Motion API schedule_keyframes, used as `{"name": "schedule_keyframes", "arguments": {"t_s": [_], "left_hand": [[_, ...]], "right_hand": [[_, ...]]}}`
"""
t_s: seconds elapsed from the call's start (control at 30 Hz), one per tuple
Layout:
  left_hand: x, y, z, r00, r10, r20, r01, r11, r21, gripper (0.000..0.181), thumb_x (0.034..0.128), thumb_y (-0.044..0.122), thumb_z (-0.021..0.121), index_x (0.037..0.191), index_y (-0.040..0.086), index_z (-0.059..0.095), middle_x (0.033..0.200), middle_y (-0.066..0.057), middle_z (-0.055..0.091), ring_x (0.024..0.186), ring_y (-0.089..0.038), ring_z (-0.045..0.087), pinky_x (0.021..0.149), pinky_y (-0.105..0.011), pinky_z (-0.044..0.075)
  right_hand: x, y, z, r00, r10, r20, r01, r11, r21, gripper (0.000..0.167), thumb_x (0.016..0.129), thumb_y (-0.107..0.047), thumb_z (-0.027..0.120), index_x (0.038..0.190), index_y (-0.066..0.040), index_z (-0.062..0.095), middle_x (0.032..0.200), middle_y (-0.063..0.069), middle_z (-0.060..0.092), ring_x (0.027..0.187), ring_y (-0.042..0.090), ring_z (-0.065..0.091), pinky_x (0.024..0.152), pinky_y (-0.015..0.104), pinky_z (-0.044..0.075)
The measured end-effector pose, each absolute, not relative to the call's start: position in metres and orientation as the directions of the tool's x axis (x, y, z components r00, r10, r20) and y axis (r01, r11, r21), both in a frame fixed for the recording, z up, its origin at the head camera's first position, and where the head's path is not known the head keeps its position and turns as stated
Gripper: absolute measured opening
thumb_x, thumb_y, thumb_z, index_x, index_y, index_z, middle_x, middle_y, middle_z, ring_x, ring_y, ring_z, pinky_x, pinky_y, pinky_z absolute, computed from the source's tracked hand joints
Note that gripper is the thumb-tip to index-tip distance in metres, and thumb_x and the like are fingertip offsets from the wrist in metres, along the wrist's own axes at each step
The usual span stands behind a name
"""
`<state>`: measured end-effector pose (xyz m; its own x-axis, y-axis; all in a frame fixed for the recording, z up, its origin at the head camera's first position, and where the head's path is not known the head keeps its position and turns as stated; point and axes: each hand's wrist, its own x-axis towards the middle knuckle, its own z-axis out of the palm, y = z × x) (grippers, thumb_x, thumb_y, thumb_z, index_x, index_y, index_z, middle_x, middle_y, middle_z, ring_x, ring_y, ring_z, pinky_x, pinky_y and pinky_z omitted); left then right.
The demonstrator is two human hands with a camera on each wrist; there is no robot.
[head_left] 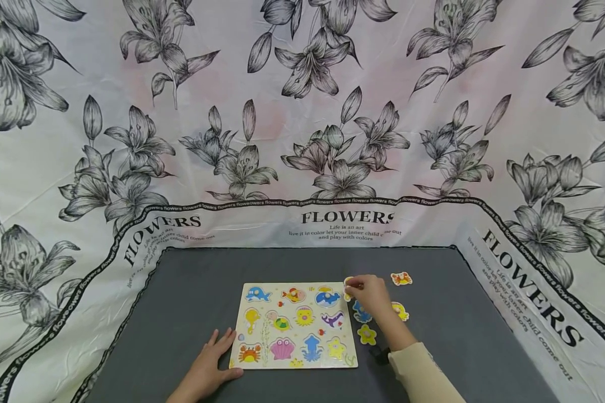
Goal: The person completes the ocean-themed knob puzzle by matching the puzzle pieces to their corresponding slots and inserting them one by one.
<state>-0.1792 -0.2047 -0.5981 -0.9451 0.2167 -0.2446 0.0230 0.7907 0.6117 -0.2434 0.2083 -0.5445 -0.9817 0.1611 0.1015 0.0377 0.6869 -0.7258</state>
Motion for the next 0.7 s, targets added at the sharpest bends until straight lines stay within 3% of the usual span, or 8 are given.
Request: {"name": "schedule_keyframes", "arguments": {"t_s": [0.7], "left_hand": [[-0.18, -0.205, -0.6, -0.943, 0.216, -0.253, 0.02, 0.797, 0.603, 0.1, 0.068, 0.045, 0.089, 0.153, 0.013, 0.047, 0.161, -0.012, 0.038, 0.152, -0.048, 0.018, 0.112, -0.076, 0.022]], "right_hand": [[-0.247, 0.155, -0.535, -0.995, 0.042, 0.088, -0.036, 0.684, -0.729, 0.012, 0.09, -0.017, 0.078, 0.101, -0.013, 0.08, 0.093, 0.0, 0.076, 0.082, 0.014, 0.069, 0.073, 0.035, 0.06]]}}
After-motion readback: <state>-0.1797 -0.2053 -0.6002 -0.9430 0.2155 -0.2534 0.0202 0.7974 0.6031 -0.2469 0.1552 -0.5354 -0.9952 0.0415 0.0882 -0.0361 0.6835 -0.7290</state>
